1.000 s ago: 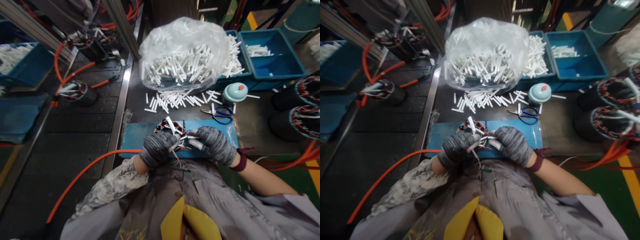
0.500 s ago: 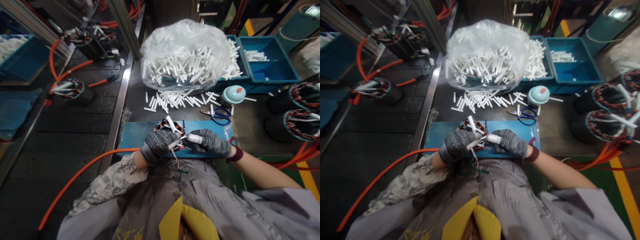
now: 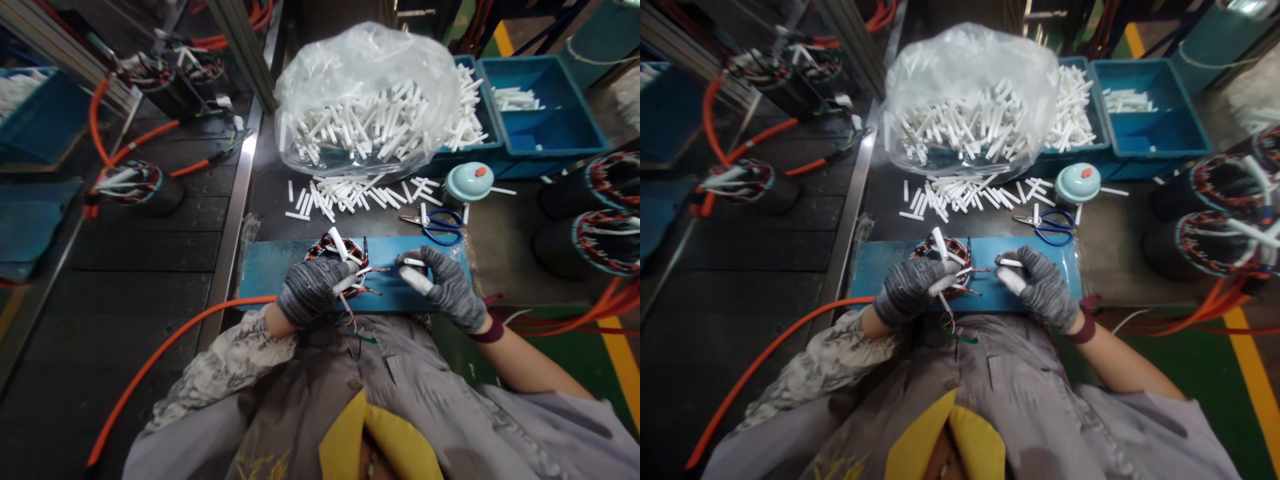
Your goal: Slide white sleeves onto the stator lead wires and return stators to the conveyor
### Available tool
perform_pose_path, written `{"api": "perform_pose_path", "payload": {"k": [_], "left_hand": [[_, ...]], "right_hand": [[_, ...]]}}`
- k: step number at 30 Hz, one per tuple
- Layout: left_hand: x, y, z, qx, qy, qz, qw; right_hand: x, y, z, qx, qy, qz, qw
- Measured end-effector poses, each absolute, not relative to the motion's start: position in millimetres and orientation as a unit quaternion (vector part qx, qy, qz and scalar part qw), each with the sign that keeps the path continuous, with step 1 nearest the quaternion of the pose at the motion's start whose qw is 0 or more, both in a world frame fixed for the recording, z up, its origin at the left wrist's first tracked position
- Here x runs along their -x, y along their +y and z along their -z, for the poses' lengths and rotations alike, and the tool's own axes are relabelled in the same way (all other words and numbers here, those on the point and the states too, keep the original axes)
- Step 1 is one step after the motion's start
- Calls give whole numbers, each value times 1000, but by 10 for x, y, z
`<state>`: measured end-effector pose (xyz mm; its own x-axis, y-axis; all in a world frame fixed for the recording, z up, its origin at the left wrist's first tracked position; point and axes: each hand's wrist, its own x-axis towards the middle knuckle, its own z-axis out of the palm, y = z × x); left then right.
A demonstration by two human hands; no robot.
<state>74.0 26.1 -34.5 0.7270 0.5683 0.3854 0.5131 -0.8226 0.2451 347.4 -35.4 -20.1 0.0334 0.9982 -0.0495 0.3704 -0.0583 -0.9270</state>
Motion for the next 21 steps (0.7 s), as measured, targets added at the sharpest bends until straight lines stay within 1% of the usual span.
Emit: {"api": "perform_pose_path", "payload": {"k": [2,4,6,9,12,14,15,17,18,21], "left_hand": [[-741,255,338,-927,290,-234,27],[-739,254,342,-930,291,-226,17],[-733,255,359,-930,296,-218,19],[-718,258,386,-927,302,-221,35],[-712,260,380,-928,290,-230,50],[-717,261,364,-928,280,-239,53],[-720,260,357,-928,275,-246,50],[-725,256,353,-926,277,-251,47],[-725,253,356,-926,281,-250,46],[-721,247,373,-926,283,-246,42]], "right_hand": [[-3282,-344,256,576,-521,-486,400],[-3115,-318,298,536,-489,-555,407],[-2992,-293,339,526,-472,-568,422],[-2928,-266,404,548,-496,-511,438],[-3021,-242,442,576,-575,-389,432],[-3135,-226,429,607,-572,-327,445],[-3192,-220,409,622,-550,-318,457],[-3277,-212,351,633,-500,-350,477],[-3299,-209,319,624,-489,-386,471],[-3269,-188,252,562,-515,-511,397]]}}
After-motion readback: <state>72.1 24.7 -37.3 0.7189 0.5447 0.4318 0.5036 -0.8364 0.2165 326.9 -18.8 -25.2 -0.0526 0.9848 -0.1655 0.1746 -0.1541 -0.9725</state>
